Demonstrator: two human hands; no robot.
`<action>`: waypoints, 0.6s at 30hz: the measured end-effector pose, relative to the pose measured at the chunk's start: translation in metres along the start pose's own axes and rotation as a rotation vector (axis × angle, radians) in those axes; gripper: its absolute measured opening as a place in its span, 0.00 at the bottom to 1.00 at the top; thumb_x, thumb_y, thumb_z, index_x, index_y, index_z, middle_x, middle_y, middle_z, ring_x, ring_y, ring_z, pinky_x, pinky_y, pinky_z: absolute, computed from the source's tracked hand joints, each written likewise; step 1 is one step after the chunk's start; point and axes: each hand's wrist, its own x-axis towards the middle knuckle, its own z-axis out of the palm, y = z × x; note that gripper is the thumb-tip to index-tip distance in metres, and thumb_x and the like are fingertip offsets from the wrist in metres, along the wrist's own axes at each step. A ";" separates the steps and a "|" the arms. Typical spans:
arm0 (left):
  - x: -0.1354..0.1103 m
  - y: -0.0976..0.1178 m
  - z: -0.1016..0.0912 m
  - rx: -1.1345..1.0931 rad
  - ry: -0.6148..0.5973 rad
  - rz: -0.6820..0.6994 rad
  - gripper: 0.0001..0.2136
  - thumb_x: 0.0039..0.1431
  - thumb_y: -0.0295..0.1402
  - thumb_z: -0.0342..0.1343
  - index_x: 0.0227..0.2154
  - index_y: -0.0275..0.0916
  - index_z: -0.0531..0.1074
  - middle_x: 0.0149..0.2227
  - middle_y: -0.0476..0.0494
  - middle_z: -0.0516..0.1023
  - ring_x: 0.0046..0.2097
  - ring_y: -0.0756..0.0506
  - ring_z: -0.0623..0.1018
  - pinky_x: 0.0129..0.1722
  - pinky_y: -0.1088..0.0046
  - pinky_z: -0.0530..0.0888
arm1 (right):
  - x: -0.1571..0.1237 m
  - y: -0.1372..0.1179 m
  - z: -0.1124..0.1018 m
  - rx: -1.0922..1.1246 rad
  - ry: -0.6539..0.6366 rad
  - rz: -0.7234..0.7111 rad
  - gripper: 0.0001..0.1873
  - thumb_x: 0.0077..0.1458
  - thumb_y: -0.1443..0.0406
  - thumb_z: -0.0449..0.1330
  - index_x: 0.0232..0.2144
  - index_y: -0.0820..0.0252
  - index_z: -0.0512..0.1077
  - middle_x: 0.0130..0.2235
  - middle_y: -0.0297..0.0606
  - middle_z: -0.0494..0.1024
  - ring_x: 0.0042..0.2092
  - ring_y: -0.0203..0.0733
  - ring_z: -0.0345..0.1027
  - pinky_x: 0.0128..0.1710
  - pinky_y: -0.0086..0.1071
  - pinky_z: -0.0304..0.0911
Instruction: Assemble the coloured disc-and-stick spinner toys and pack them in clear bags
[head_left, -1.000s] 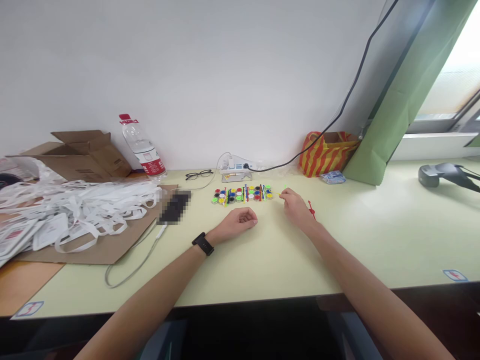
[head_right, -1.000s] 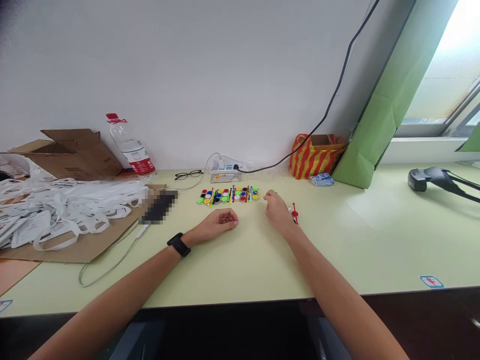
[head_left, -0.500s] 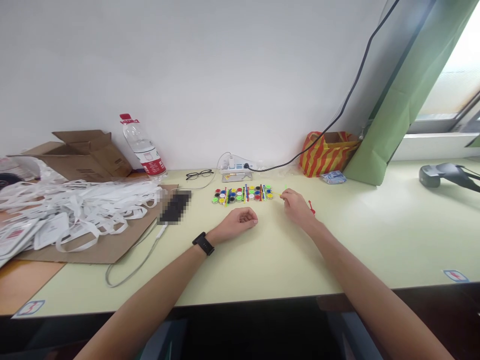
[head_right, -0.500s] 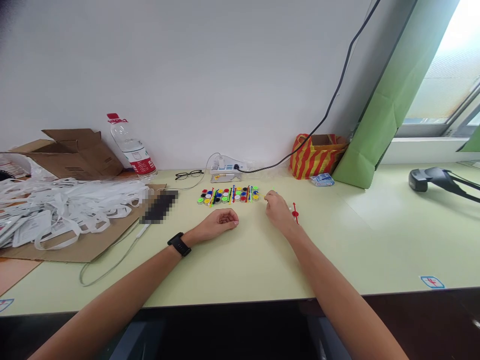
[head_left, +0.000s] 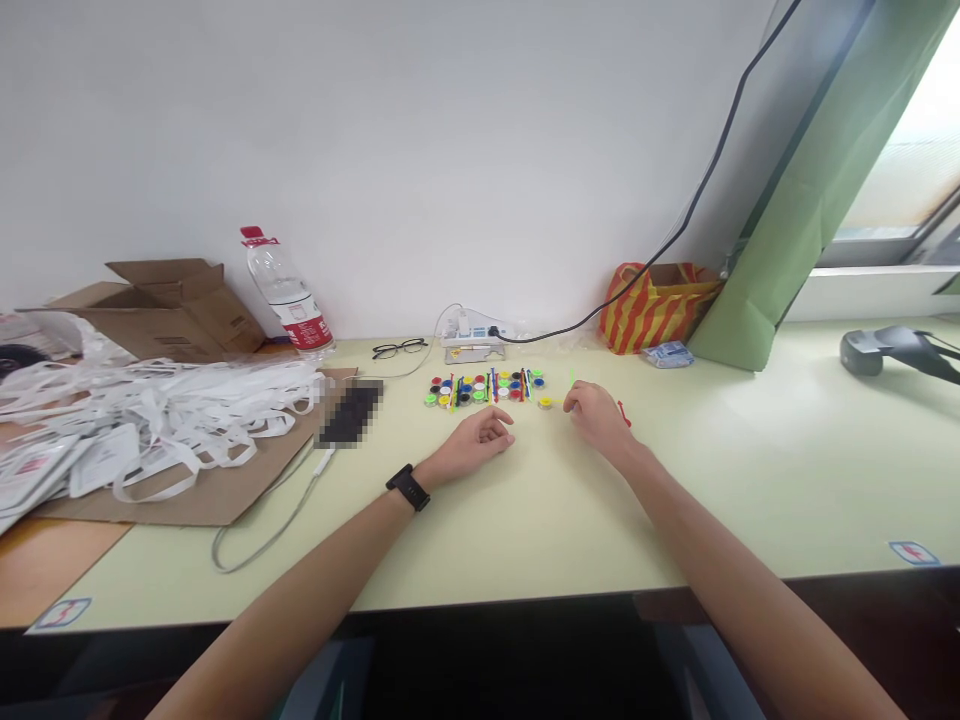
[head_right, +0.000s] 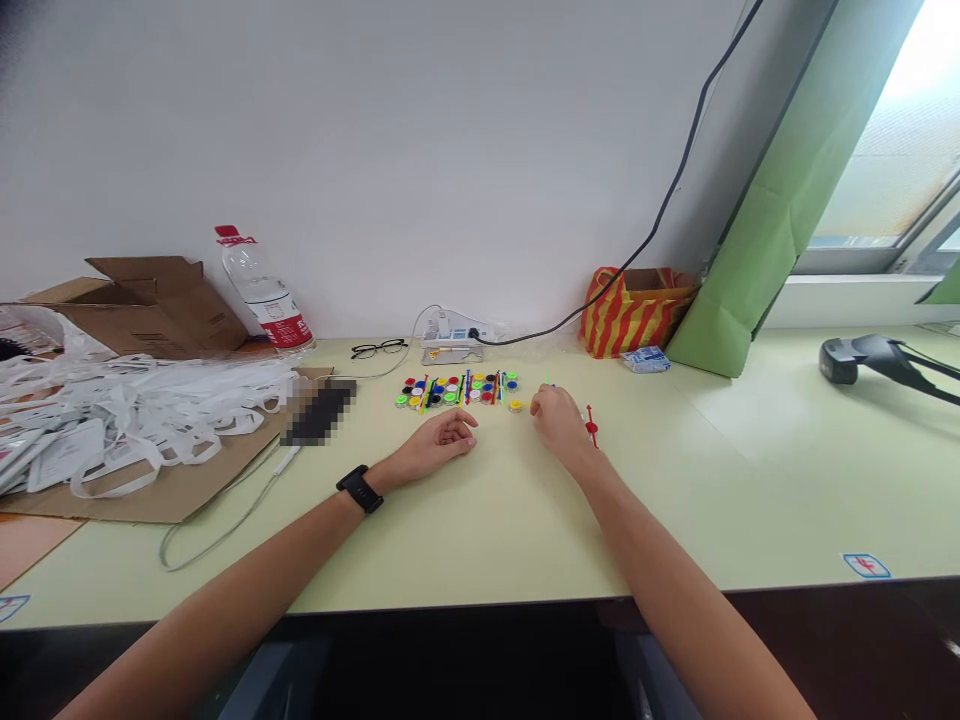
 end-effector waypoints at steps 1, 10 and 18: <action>0.001 -0.002 0.000 -0.004 0.021 0.003 0.19 0.59 0.43 0.62 0.49 0.40 0.69 0.39 0.45 0.76 0.39 0.48 0.76 0.40 0.70 0.73 | 0.000 -0.001 -0.001 0.004 -0.002 0.010 0.17 0.45 0.81 0.49 0.22 0.59 0.73 0.33 0.43 0.77 0.38 0.46 0.69 0.40 0.35 0.61; 0.001 -0.007 0.002 0.103 0.119 0.014 0.24 0.59 0.43 0.62 0.56 0.43 0.66 0.54 0.38 0.72 0.44 0.46 0.77 0.42 0.68 0.76 | -0.014 -0.032 -0.004 0.107 -0.196 -0.059 0.16 0.42 0.79 0.50 0.19 0.59 0.74 0.30 0.39 0.80 0.32 0.40 0.71 0.35 0.30 0.62; -0.003 0.005 0.001 0.361 0.096 0.094 0.25 0.55 0.41 0.66 0.55 0.43 0.73 0.56 0.38 0.73 0.49 0.41 0.75 0.48 0.63 0.75 | -0.026 -0.063 -0.009 0.357 -0.568 -0.164 0.17 0.39 0.76 0.48 0.19 0.59 0.75 0.26 0.35 0.79 0.26 0.37 0.66 0.27 0.28 0.57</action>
